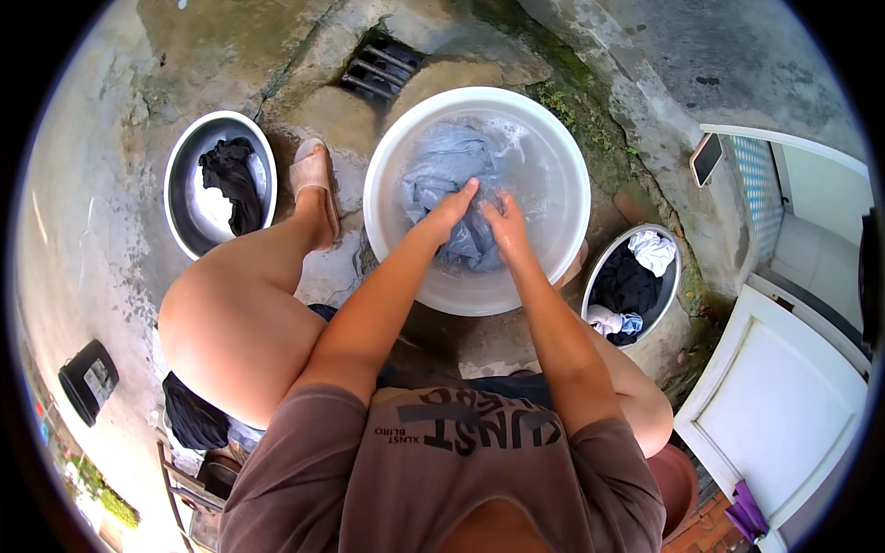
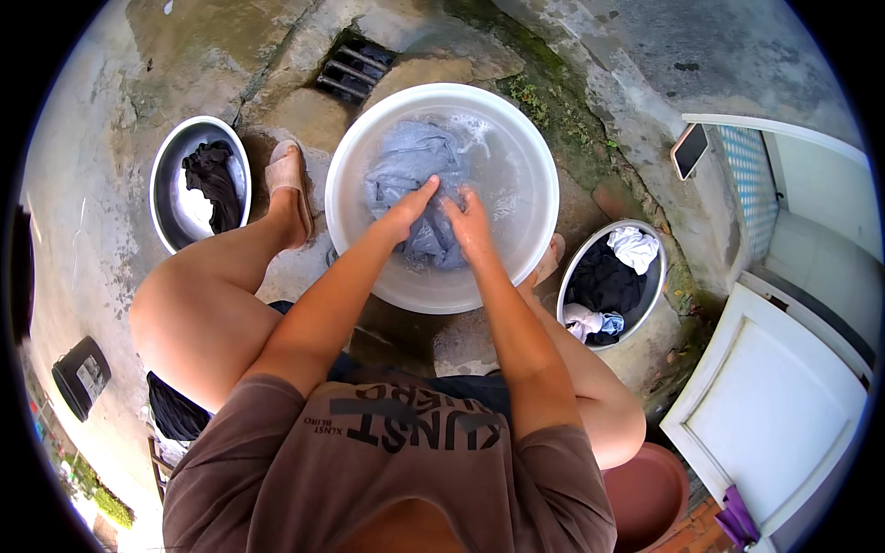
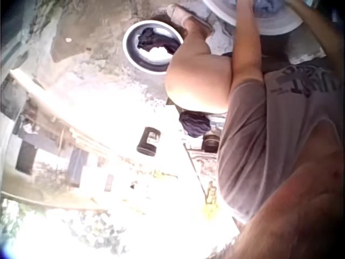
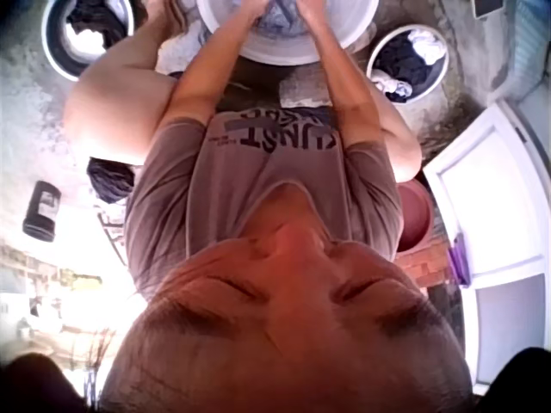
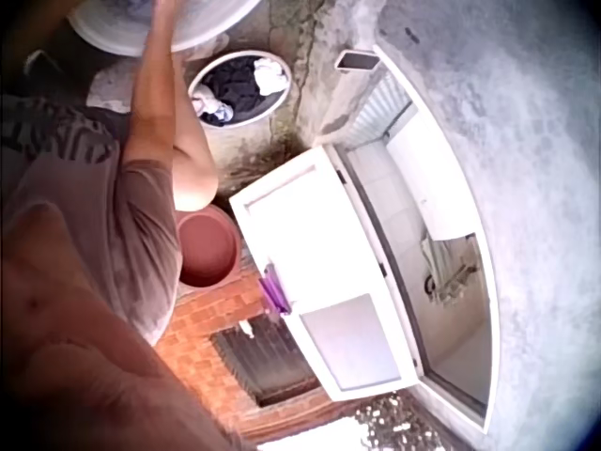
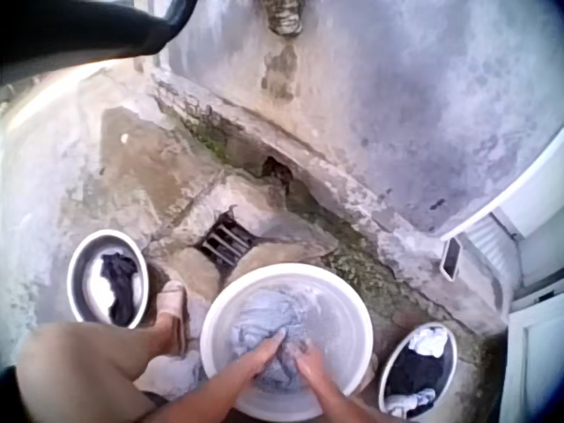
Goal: The person washes clothing by hand in a basin of water, scrubbing and wringing a blue garment and a white garment one at a time.
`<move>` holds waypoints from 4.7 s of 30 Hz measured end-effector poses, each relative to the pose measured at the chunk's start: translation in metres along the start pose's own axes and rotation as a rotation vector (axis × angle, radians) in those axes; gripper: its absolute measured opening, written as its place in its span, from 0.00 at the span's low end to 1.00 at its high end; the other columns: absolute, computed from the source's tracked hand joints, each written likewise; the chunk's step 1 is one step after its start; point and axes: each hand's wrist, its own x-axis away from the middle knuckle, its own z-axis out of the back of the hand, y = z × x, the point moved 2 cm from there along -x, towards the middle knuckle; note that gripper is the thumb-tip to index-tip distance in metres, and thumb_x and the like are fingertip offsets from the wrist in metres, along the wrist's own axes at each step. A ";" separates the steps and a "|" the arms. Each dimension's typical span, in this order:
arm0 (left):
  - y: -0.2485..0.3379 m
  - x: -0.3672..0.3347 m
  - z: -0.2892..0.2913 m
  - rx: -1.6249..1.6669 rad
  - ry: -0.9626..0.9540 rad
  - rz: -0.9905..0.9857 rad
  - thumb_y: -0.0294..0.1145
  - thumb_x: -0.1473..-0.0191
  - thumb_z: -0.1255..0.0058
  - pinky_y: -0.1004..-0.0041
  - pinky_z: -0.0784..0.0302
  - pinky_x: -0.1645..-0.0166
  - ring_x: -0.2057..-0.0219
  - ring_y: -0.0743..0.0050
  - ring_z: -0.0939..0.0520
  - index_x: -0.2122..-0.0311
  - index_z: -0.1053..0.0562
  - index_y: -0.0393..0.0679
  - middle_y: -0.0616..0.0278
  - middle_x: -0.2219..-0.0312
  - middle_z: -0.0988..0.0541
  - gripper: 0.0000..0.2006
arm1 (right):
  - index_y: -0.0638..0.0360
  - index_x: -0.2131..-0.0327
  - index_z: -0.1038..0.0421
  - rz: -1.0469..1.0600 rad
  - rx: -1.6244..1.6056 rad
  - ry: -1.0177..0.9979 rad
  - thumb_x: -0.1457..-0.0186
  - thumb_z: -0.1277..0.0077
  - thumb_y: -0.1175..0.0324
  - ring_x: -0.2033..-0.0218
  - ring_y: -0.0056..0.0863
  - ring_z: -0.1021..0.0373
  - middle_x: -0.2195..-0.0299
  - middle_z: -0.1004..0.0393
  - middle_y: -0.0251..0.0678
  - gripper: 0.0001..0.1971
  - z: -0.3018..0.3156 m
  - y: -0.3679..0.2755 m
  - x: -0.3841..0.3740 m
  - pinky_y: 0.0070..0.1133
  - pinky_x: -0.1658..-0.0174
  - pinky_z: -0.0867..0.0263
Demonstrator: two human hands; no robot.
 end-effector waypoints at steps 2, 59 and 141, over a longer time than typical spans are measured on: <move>0.048 0.035 -0.009 0.165 -0.048 0.021 0.60 0.50 0.56 0.69 0.43 0.43 0.49 0.61 0.33 0.49 0.35 0.33 0.50 0.52 0.31 0.36 | 0.64 0.59 0.34 0.237 0.203 -0.130 0.50 0.49 0.66 0.68 0.37 0.30 0.64 0.28 0.49 0.16 -0.006 -0.051 0.029 0.23 0.61 0.36; 0.061 0.052 0.001 0.850 -0.237 -0.216 0.27 0.48 0.58 0.70 0.25 0.71 0.72 0.65 0.22 0.62 0.29 0.36 0.56 0.72 0.25 0.10 | 0.60 0.76 0.32 0.770 0.513 -0.057 0.59 0.44 0.68 0.76 0.41 0.34 0.75 0.35 0.38 0.09 -0.049 -0.125 0.055 0.27 0.73 0.37; 0.045 0.018 -0.001 0.928 -0.018 -0.052 0.37 0.49 0.57 0.67 0.28 0.67 0.75 0.64 0.24 0.72 0.32 0.40 0.57 0.78 0.27 0.10 | 0.64 0.74 0.32 0.590 0.274 0.069 0.45 0.57 0.67 0.74 0.39 0.36 0.73 0.35 0.43 0.10 -0.050 -0.129 0.036 0.28 0.70 0.39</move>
